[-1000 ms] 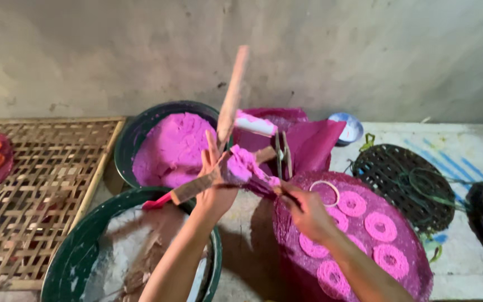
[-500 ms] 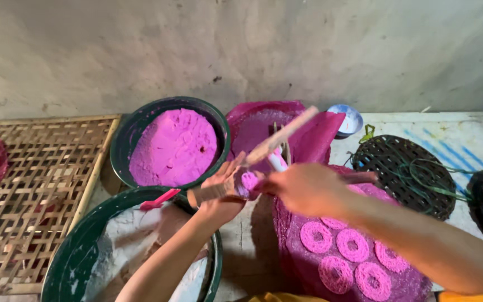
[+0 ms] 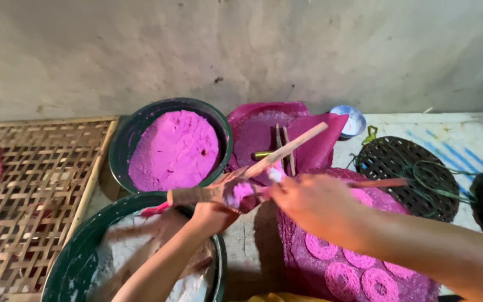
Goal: The person fills a wooden mold with pink and white paste, uses a wooden press to flatten and shape the mixture, and transfers the formed pieces to a purple circular mat.
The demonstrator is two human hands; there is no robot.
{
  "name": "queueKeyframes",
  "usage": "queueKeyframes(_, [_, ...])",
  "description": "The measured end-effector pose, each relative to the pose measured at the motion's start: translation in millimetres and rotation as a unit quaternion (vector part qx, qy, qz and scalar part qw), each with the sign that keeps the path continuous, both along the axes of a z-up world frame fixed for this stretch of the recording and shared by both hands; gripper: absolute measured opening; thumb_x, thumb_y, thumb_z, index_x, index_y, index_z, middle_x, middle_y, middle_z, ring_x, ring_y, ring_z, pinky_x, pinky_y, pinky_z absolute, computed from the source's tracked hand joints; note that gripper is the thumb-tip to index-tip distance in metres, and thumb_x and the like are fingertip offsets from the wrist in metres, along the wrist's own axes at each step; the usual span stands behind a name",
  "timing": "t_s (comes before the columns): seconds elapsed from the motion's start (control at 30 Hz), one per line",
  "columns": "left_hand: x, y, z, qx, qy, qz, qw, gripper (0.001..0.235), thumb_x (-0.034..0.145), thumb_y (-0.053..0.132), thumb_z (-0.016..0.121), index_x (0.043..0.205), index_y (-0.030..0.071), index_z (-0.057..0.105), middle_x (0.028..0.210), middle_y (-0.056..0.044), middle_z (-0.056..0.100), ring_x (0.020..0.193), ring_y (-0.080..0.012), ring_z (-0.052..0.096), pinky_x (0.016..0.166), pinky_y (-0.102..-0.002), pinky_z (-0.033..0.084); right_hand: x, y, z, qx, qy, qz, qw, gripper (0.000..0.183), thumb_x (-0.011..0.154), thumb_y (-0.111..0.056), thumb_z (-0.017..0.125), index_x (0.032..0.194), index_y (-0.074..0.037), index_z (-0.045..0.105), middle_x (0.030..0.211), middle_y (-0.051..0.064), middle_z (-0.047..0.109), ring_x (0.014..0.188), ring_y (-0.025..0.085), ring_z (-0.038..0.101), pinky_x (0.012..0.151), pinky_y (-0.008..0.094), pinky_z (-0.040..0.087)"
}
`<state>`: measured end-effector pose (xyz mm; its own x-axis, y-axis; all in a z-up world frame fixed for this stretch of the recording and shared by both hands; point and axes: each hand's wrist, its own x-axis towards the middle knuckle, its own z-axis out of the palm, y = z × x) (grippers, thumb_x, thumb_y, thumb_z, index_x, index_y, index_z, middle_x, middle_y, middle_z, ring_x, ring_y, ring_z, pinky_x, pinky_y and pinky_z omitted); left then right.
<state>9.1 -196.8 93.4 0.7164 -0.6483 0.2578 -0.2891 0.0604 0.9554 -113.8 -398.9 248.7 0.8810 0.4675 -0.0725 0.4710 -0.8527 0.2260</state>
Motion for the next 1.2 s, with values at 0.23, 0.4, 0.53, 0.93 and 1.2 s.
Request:
queueKeyframes(0.23, [12, -3, 9, 0.206, -0.188, 0.119, 0.953, 0.052, 0.082, 0.027, 0.074, 0.130, 0.010, 0.064, 0.127, -0.013, 0.066, 0.114, -0.0314, 0.065, 0.094, -0.042, 0.053, 13, 17, -29, -0.024, -0.027, 0.008, 0.999, 0.030, 0.085, -0.005, 0.059, 0.113, 0.005, 0.061, 0.089, 0.017, 0.066, 0.067, 0.030, 0.072, 0.050, 0.039, 0.059])
queueKeyframes(0.4, [42, 20, 12, 0.085, -0.107, 0.241, 0.961, 0.055, 0.080, 0.025, 0.073, 0.130, 0.008, 0.061, 0.131, -0.016, 0.064, 0.113, -0.0329, 0.064, 0.089, -0.043, 0.054, -15, -20, -22, 0.238, -0.049, -0.153, 0.958, 0.036, 0.094, -0.011, 0.062, 0.130, -0.009, 0.062, 0.107, 0.013, 0.074, 0.078, 0.028, 0.075, 0.060, 0.040, 0.060])
queueKeyframes(0.53, [41, 3, 17, 0.098, -0.234, 0.249, 0.935, 0.057, 0.078, 0.023, 0.073, 0.130, 0.005, 0.060, 0.134, -0.018, 0.062, 0.113, -0.0340, 0.063, 0.085, -0.044, 0.055, 15, 6, -81, 0.510, -0.057, -0.161, 0.843, 0.035, 0.096, -0.006, 0.059, 0.130, -0.003, 0.066, 0.120, 0.016, 0.074, 0.087, 0.027, 0.077, 0.067, 0.036, 0.061])
queueKeyframes(0.93, [49, 0, 35, 0.223, -0.423, 0.305, 0.824, 0.066, 0.071, 0.022, 0.078, 0.133, 0.014, 0.056, 0.157, -0.036, 0.039, 0.111, -0.0454, 0.057, 0.080, -0.049, 0.057, 38, -1, -126, 0.559, 0.078, -0.308, 0.766, 0.037, 0.100, -0.009, 0.057, 0.136, -0.015, 0.068, 0.075, 0.009, 0.070, 0.059, 0.011, 0.055, 0.053, 0.029, 0.045])
queueKeyframes(1.2, [98, 56, 58, 0.104, -0.273, 0.362, 0.885, 0.087, 0.072, 0.011, 0.079, 0.148, -0.007, 0.039, 0.102, -0.019, 0.065, 0.085, -0.0303, 0.066, 0.075, -0.044, 0.056, 33, 22, -154, 0.609, 0.075, -0.124, 0.780, 0.035, 0.100, -0.008, 0.058, 0.133, -0.007, 0.067, 0.084, 0.000, 0.064, 0.068, 0.007, 0.060, 0.059, 0.024, 0.047])
